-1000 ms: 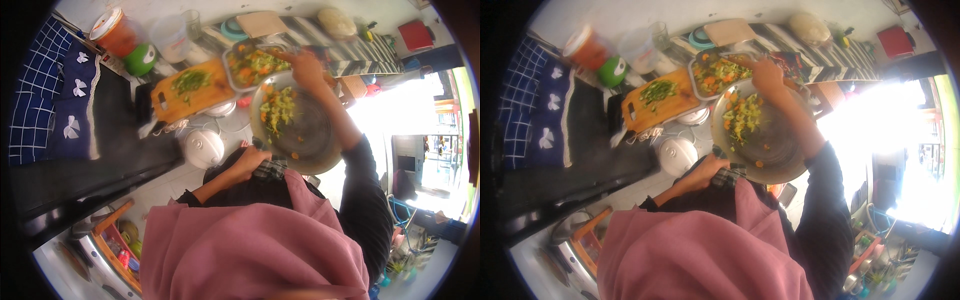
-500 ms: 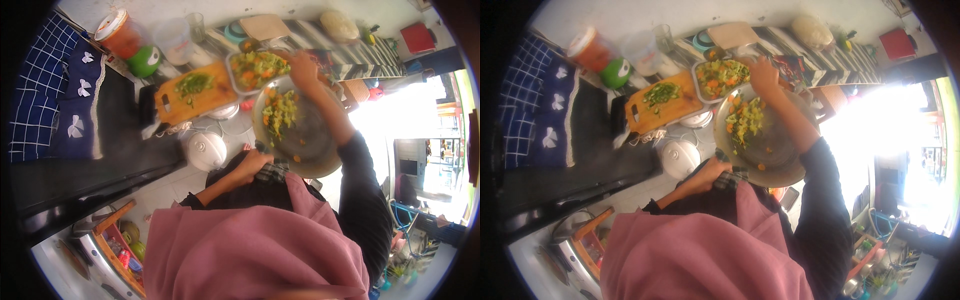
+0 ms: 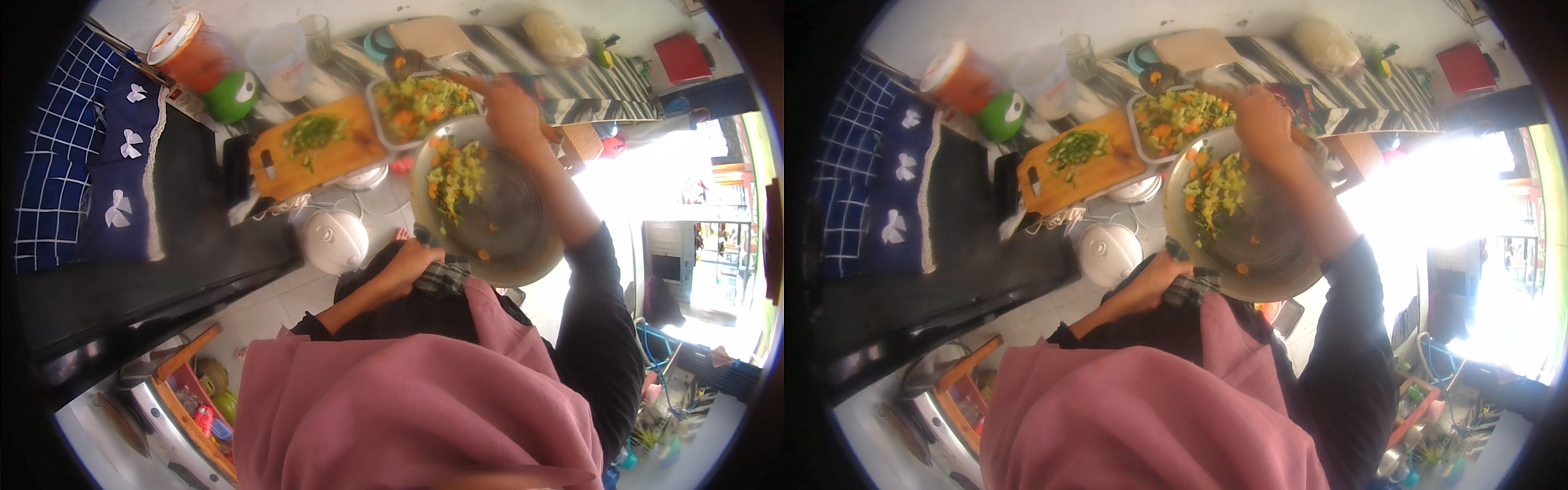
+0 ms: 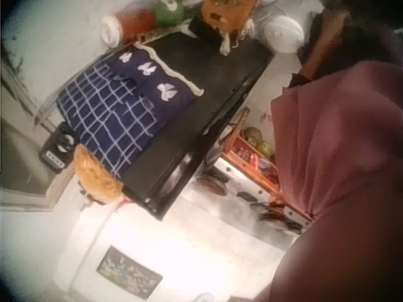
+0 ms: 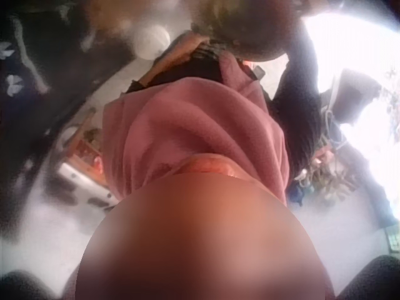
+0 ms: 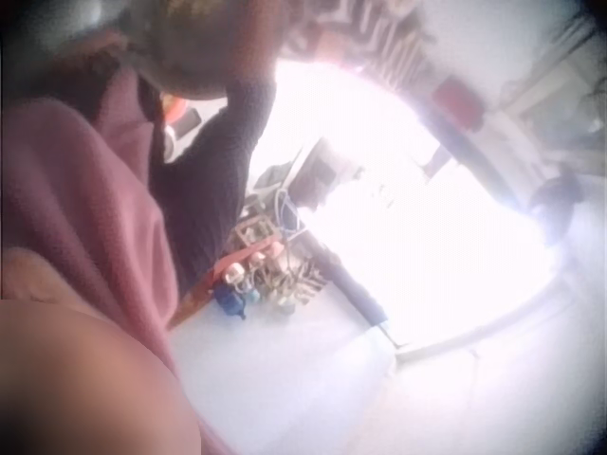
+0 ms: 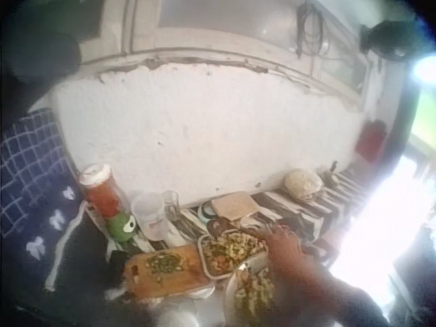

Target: The person stirs mixed vegetables in a wok on a gas stove, then transfers the cooked vegetables into a metal tray. The tray is carried and placed on a display counter alongside other prepared food trays.

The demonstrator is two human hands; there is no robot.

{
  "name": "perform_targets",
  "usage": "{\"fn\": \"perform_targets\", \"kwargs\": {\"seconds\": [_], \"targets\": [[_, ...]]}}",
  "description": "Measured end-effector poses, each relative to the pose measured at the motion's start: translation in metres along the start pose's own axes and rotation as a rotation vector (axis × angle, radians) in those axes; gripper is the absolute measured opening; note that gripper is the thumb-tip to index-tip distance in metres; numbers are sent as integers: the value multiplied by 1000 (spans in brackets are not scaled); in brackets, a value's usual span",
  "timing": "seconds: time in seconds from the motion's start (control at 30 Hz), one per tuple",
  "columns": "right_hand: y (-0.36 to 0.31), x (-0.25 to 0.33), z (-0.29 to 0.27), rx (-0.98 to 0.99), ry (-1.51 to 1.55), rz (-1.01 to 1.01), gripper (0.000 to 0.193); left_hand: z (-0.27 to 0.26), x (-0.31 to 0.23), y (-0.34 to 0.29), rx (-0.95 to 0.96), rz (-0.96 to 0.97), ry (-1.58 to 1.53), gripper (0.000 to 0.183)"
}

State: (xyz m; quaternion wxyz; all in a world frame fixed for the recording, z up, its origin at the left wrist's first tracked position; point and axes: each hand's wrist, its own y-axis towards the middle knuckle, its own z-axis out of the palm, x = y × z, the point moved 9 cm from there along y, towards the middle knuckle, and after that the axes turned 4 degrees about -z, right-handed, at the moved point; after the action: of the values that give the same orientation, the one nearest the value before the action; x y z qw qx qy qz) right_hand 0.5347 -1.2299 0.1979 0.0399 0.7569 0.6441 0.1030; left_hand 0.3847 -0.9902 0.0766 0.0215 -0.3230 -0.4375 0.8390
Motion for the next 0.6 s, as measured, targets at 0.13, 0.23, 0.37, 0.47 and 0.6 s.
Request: {"fn": "perform_targets", "kwargs": {"seconds": [0.13, 0.23, 0.37, 0.47, 0.6], "targets": [[-19, -29, -38, 87, 99, -16, 38, 0, -7, -2, -22, 74, -6, 5], [-41, -57, -34, 498, -24, -60, 30, -1, -5, -1, -21, 54, 20, 6], [-102, -73, -11, 1056, -130, -108, 25, -6, -12, 2, -76, 126, 180, 5], [-141, -57, 12, 1302, -27, -77, 23, -3, -11, 1, -35, 126, 110, 11], [-127, -20, 9, 903, 53, -213, 20, 0, -3, -2, -8, 33, 9, 13]]}}
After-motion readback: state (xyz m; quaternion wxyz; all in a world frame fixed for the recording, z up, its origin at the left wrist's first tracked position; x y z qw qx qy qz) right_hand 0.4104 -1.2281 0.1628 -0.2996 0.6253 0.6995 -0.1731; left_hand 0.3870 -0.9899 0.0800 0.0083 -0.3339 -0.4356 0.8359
